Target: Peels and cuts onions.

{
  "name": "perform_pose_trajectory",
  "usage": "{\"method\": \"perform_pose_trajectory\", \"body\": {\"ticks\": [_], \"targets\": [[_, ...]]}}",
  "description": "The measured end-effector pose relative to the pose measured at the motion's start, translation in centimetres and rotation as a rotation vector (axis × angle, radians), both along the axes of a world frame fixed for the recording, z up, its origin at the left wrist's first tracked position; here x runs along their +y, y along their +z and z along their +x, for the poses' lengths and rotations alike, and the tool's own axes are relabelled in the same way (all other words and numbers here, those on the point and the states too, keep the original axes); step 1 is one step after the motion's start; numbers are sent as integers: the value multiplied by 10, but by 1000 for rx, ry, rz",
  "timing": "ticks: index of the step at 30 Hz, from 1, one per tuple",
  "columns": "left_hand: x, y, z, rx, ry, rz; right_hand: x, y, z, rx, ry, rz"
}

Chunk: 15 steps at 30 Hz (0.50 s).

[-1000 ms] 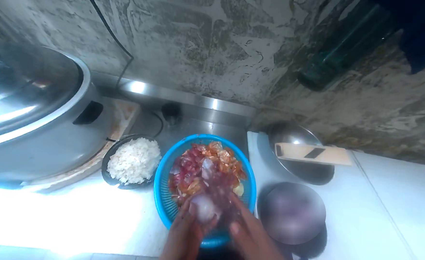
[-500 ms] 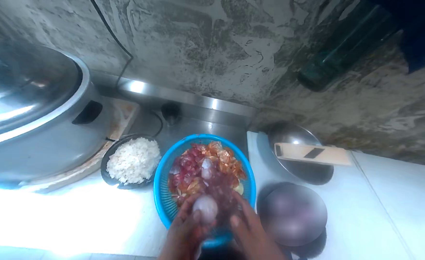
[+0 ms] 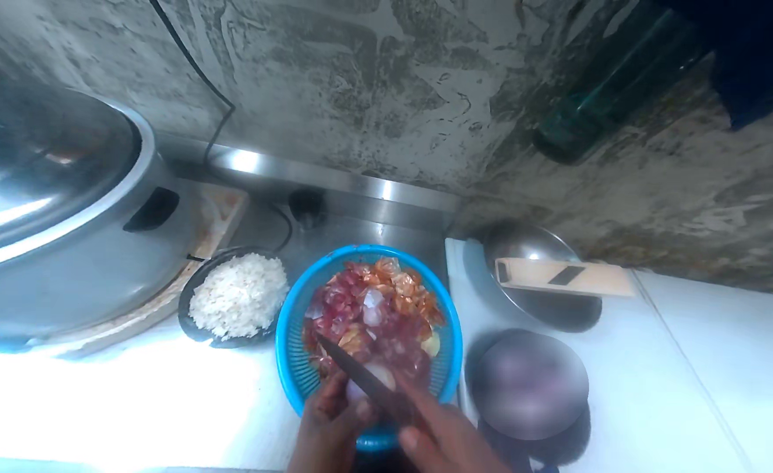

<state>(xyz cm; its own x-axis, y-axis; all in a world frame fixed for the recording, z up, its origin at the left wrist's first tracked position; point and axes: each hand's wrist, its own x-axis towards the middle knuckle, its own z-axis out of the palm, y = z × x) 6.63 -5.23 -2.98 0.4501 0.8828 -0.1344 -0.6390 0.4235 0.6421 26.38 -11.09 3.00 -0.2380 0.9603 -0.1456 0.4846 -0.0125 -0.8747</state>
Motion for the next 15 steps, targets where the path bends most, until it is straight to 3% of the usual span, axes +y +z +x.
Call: {"method": "perform_pose_trajectory", "body": {"ticks": [15], "targets": [[-8, 7, -4, 113, 31, 179, 5, 11, -5, 61, 24, -28]]}}
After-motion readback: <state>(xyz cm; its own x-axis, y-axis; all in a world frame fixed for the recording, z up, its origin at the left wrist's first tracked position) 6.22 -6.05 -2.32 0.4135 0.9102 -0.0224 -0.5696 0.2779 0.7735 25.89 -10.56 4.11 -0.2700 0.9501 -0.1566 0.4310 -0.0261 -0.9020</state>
